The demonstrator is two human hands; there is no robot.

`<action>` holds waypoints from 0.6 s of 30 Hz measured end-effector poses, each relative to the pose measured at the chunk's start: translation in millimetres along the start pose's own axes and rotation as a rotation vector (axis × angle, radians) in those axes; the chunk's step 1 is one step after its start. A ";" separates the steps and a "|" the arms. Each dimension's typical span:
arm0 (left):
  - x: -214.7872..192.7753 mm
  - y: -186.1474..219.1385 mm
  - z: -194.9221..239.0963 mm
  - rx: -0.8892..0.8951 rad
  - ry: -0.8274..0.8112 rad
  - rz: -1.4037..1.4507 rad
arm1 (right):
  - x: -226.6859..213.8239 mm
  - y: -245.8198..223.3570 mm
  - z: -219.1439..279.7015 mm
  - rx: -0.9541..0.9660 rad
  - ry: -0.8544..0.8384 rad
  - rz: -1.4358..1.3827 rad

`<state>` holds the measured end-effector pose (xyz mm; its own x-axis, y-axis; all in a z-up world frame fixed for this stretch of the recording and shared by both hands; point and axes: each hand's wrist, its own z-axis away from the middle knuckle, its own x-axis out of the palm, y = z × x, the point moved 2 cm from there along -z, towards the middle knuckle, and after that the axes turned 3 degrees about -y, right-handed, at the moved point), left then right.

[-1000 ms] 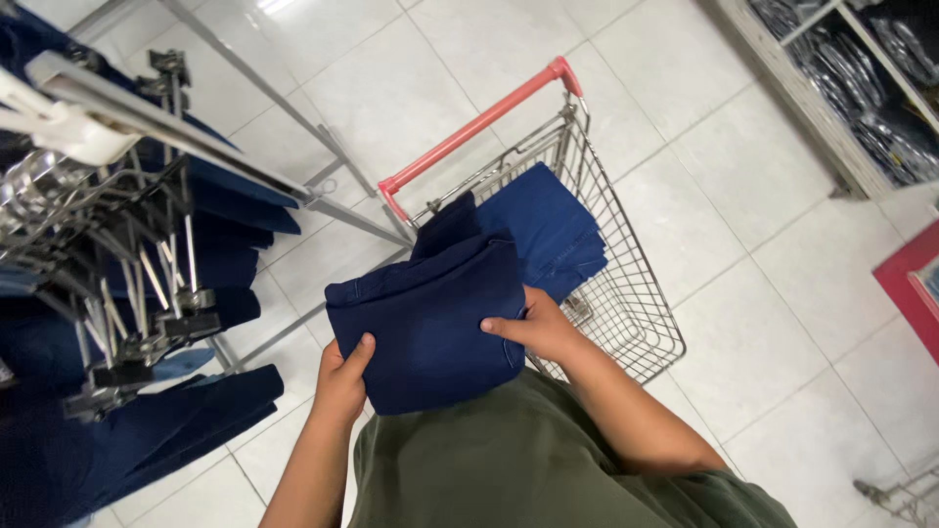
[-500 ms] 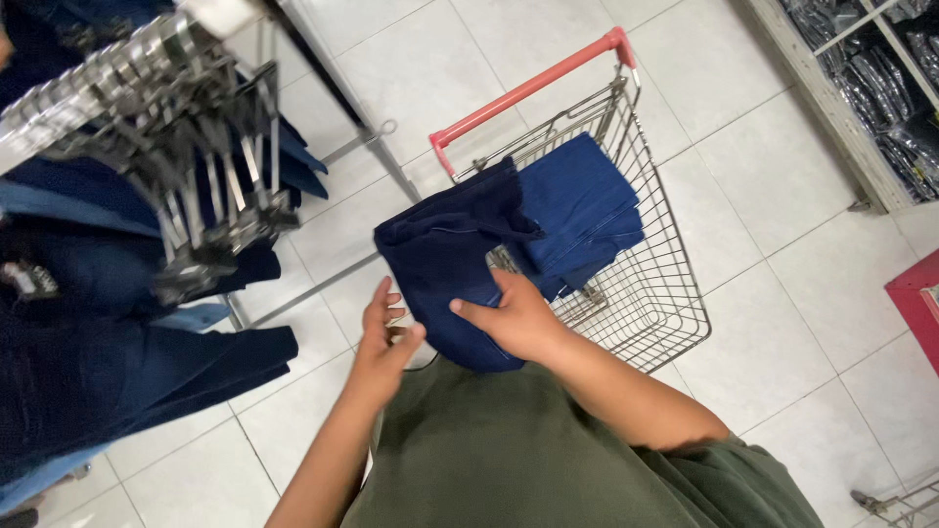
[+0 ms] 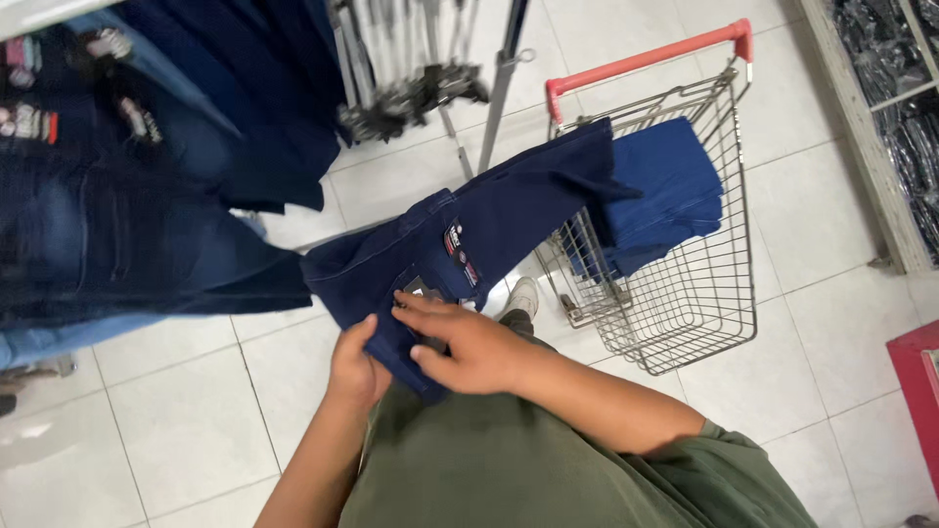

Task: The person takes folded jeans from a shopping cart, attaches them to clip hangers, and hangs them onto a metal clothing rack before smoothing the fabric of the pant legs.

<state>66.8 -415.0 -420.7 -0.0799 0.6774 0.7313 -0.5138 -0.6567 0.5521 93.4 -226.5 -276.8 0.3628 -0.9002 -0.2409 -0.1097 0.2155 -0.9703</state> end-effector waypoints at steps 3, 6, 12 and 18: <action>-62.1 15.1 22.9 -0.072 0.105 0.093 | 30.6 59.1 -5.2 -0.067 0.387 -0.046; -119.5 40.7 45.4 -0.136 0.147 0.115 | 34.8 98.4 -5.4 0.033 0.620 0.146; -114.1 78.0 74.1 0.044 0.082 0.159 | 93.4 122.7 -20.2 0.412 0.310 -0.984; -143.3 83.4 77.4 0.049 0.169 0.025 | 94.0 86.7 -31.0 0.438 0.322 -1.107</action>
<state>101.5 -592.5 -448.4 -0.2363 0.7041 0.6697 -0.4678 -0.6865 0.5567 89.3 -304.1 -382.9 -0.1883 -0.7172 0.6710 0.4532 -0.6696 -0.5885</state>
